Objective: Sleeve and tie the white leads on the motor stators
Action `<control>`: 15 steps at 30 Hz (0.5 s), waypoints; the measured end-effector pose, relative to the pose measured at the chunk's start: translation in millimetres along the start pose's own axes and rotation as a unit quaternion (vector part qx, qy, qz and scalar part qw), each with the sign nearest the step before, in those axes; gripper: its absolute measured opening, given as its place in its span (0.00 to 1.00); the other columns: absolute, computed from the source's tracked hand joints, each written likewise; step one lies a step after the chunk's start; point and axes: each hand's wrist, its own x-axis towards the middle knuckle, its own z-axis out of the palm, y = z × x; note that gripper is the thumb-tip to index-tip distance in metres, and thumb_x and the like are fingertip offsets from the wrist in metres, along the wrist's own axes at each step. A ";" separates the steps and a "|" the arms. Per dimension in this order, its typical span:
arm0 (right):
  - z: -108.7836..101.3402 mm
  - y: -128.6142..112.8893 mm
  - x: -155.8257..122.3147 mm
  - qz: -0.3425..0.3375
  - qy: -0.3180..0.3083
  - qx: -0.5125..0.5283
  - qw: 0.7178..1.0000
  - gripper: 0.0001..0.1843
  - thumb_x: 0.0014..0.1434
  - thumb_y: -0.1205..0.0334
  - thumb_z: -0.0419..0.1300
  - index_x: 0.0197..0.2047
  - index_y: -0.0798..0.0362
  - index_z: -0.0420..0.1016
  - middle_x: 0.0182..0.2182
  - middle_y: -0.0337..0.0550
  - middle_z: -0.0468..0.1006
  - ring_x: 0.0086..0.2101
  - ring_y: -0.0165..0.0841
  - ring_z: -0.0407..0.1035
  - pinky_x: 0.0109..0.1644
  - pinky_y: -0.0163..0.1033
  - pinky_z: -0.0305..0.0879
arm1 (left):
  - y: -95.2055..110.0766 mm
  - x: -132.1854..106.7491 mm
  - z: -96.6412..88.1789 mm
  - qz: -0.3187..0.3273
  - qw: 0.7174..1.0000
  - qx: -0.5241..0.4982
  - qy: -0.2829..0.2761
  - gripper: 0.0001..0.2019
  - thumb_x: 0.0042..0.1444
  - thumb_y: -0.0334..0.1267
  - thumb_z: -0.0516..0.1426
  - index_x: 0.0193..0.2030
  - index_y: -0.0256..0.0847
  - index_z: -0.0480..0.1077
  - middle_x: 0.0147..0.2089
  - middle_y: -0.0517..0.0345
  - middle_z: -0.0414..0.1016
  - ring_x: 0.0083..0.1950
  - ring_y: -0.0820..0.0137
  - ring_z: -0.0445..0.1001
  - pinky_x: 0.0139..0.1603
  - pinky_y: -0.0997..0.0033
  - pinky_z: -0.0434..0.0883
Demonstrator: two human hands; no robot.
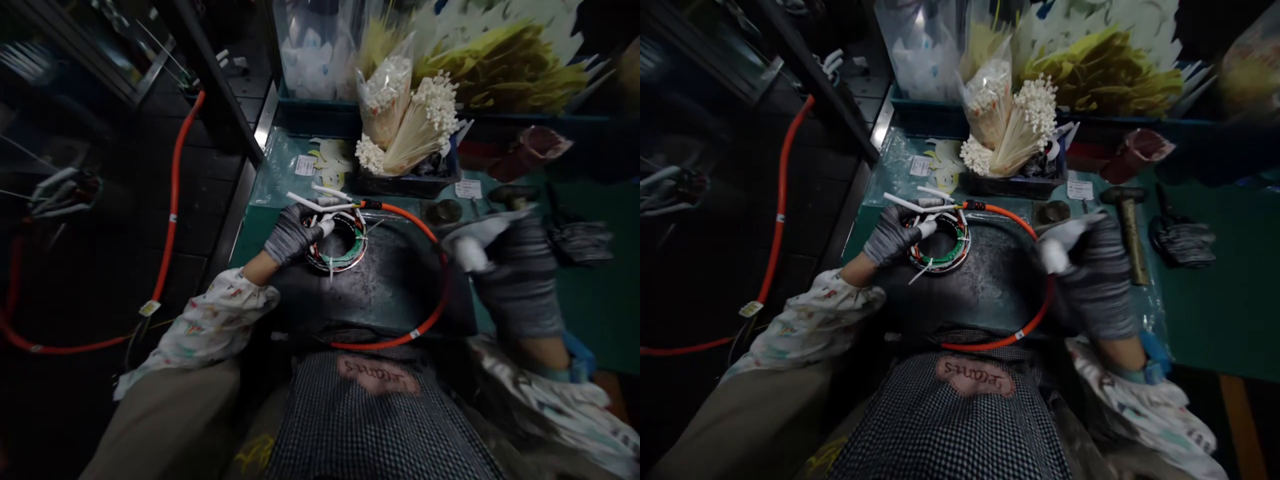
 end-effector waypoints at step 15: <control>23.3 -72.3 -108.5 -0.043 -0.205 0.062 0.976 0.14 0.70 0.56 0.68 0.57 0.41 0.89 0.49 0.47 0.92 0.41 0.50 0.88 0.43 0.55 0.87 | 4.8 -97.2 23.7 0.361 0.899 0.237 0.075 0.19 0.81 0.48 0.53 0.71 0.53 0.73 0.65 0.53 0.85 0.75 0.59 0.77 0.79 0.50 0.74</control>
